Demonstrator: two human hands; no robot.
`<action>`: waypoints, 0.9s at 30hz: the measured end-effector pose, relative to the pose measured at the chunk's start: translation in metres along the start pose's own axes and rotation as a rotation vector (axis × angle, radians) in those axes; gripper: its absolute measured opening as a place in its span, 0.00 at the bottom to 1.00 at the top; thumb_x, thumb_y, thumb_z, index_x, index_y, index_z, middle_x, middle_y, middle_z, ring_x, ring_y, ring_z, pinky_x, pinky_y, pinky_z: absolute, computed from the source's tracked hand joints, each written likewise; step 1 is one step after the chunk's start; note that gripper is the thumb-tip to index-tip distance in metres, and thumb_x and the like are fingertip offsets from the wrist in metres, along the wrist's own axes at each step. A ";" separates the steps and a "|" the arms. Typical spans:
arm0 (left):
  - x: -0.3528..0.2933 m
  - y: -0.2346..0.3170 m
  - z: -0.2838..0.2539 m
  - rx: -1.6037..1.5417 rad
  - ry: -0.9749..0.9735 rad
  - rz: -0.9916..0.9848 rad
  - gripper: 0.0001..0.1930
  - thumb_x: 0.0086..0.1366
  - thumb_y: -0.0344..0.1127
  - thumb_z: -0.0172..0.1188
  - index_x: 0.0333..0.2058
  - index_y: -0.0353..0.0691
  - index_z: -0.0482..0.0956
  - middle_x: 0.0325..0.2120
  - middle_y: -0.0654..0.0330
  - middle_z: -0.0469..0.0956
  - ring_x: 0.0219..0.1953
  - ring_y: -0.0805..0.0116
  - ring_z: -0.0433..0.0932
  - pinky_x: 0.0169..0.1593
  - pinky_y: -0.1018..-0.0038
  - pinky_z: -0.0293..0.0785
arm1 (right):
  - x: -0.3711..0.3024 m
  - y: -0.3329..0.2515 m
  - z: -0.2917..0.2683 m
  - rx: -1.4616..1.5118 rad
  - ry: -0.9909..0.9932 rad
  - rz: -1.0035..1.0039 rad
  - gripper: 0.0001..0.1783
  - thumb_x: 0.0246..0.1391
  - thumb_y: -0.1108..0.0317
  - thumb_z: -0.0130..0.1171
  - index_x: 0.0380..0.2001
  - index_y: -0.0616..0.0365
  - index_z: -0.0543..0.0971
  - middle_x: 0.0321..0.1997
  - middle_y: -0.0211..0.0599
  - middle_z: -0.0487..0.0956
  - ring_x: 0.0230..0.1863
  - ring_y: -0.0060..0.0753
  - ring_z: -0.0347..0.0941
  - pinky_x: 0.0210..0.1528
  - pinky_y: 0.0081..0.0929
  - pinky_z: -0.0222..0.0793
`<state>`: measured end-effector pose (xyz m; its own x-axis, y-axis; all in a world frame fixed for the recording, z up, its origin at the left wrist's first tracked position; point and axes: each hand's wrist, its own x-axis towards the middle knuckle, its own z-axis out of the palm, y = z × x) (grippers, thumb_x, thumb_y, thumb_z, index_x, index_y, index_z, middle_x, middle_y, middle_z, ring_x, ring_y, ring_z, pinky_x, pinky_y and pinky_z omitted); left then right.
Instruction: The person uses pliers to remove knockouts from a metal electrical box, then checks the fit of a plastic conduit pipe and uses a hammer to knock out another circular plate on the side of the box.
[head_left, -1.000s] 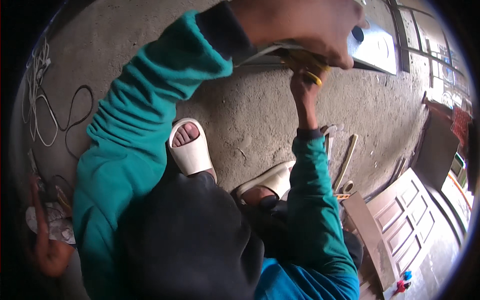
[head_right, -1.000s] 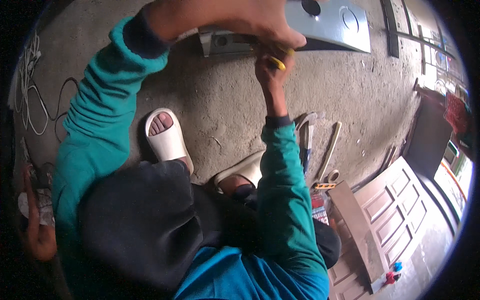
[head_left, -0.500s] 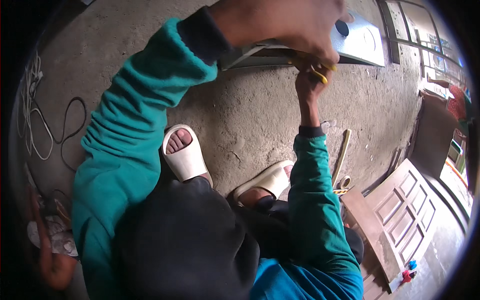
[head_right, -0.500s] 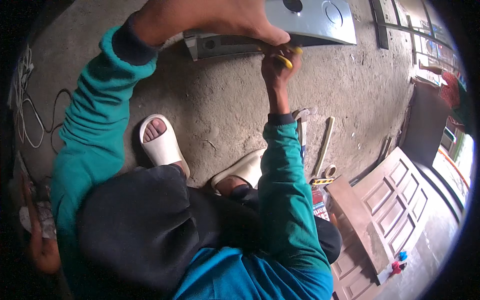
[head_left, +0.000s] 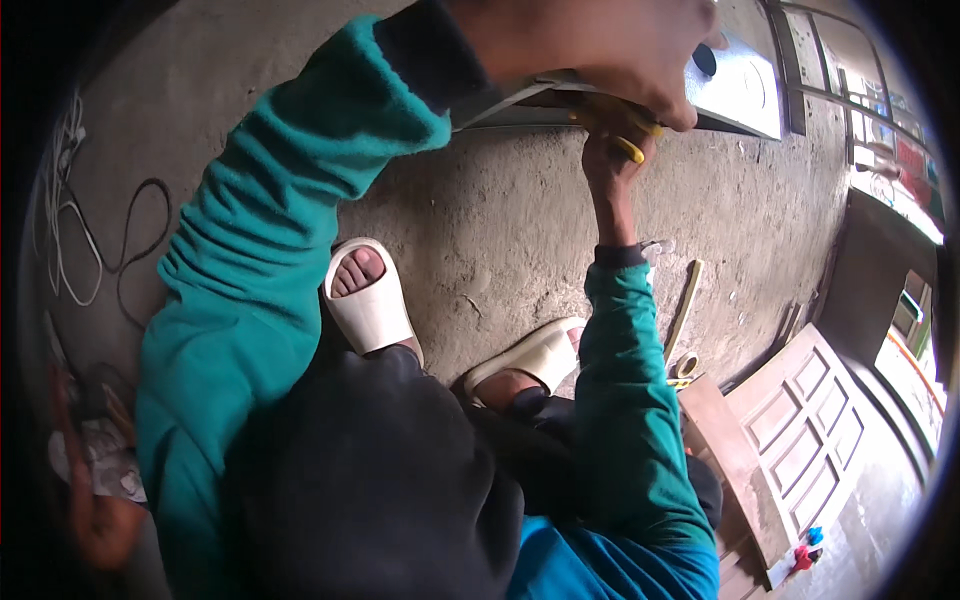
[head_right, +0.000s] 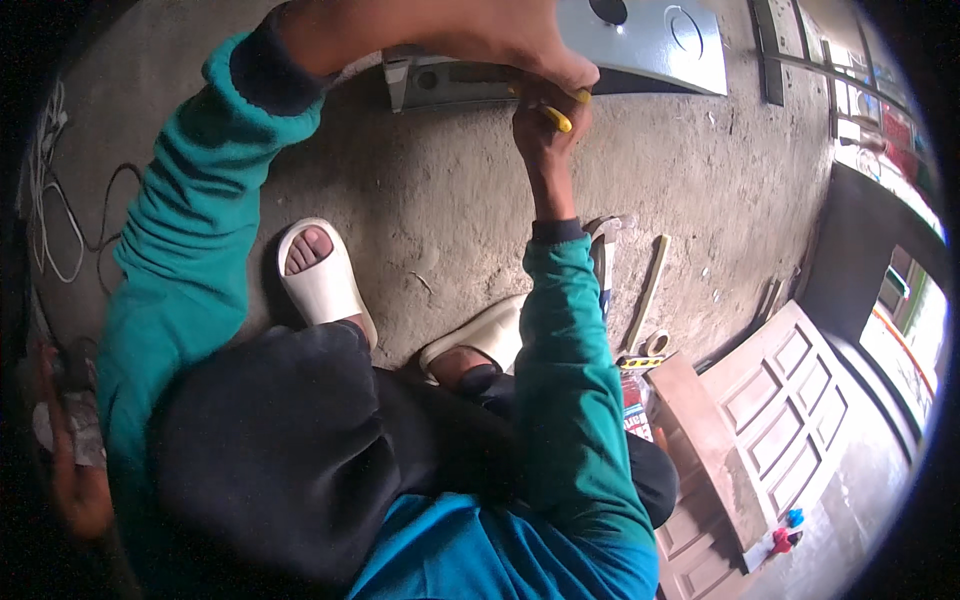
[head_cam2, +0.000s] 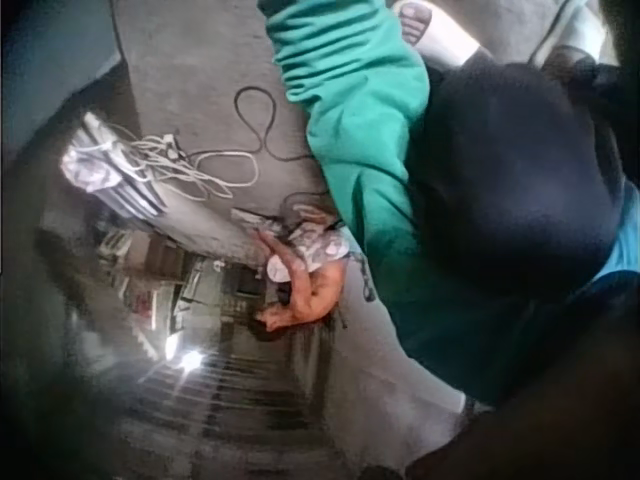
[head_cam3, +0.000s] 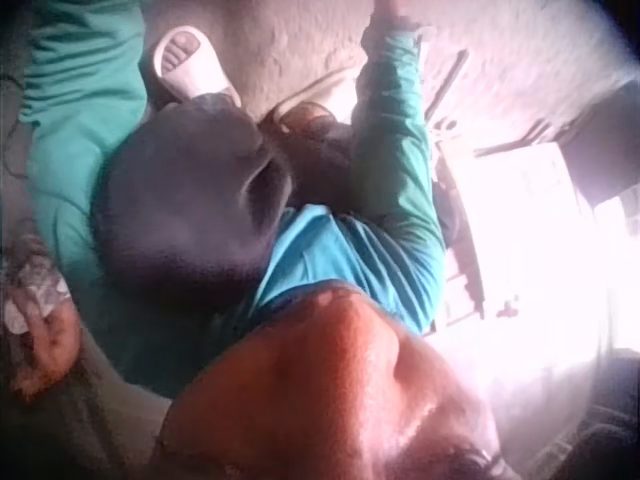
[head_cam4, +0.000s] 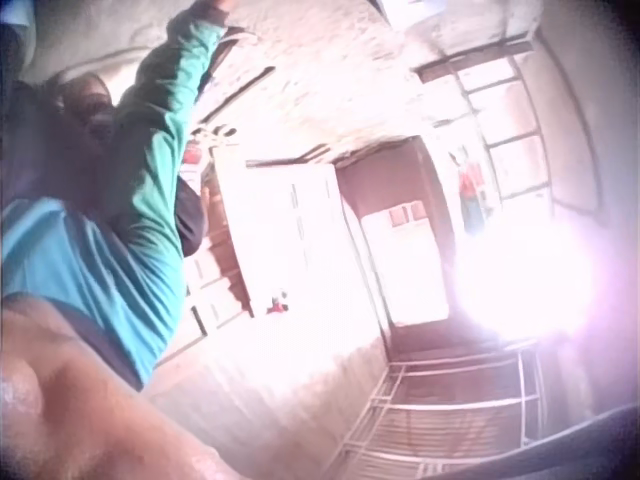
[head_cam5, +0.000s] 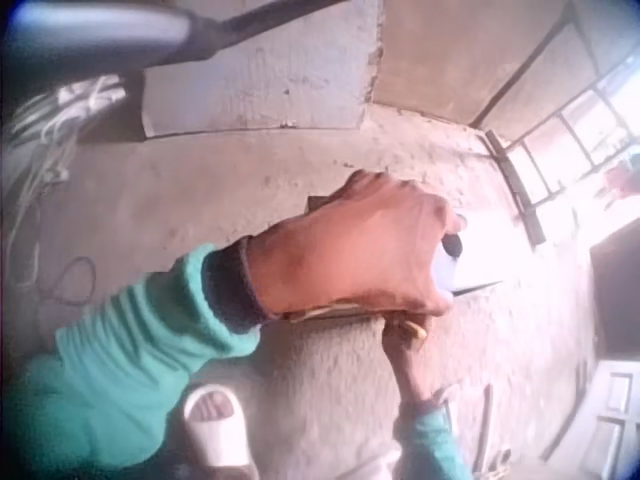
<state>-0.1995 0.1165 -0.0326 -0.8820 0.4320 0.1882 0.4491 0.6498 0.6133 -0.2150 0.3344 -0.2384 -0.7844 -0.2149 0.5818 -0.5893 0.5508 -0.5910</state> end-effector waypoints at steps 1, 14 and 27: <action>-0.004 0.002 -0.012 0.035 0.003 -0.034 0.25 0.44 0.45 0.67 0.40 0.34 0.83 0.32 0.45 0.83 0.36 0.51 0.84 0.45 0.62 0.78 | 0.000 0.001 0.004 0.011 0.008 -0.009 0.04 0.47 0.77 0.57 0.25 0.62 0.81 0.27 0.38 0.82 0.34 0.36 0.81 0.37 0.28 0.73; 0.007 -0.003 -0.016 -0.044 -0.059 -0.075 0.25 0.44 0.43 0.67 0.40 0.33 0.83 0.33 0.46 0.83 0.36 0.52 0.84 0.45 0.62 0.78 | -0.002 0.039 -0.005 0.035 -0.036 -0.025 0.08 0.46 0.72 0.63 0.32 0.61 0.80 0.33 0.41 0.82 0.32 0.37 0.79 0.36 0.35 0.73; 0.018 -0.019 0.002 -0.004 -0.014 -0.011 0.25 0.45 0.45 0.67 0.41 0.35 0.83 0.32 0.45 0.83 0.35 0.49 0.84 0.44 0.63 0.79 | -0.004 0.017 -0.011 -0.053 -0.052 0.133 0.12 0.50 0.76 0.59 0.41 0.62 0.76 0.32 0.36 0.79 0.34 0.34 0.80 0.38 0.27 0.74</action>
<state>-0.2232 0.1130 -0.0427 -0.8850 0.4333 0.1704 0.4384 0.6523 0.6182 -0.2202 0.3532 -0.2449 -0.8647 -0.1776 0.4698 -0.4693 0.6189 -0.6298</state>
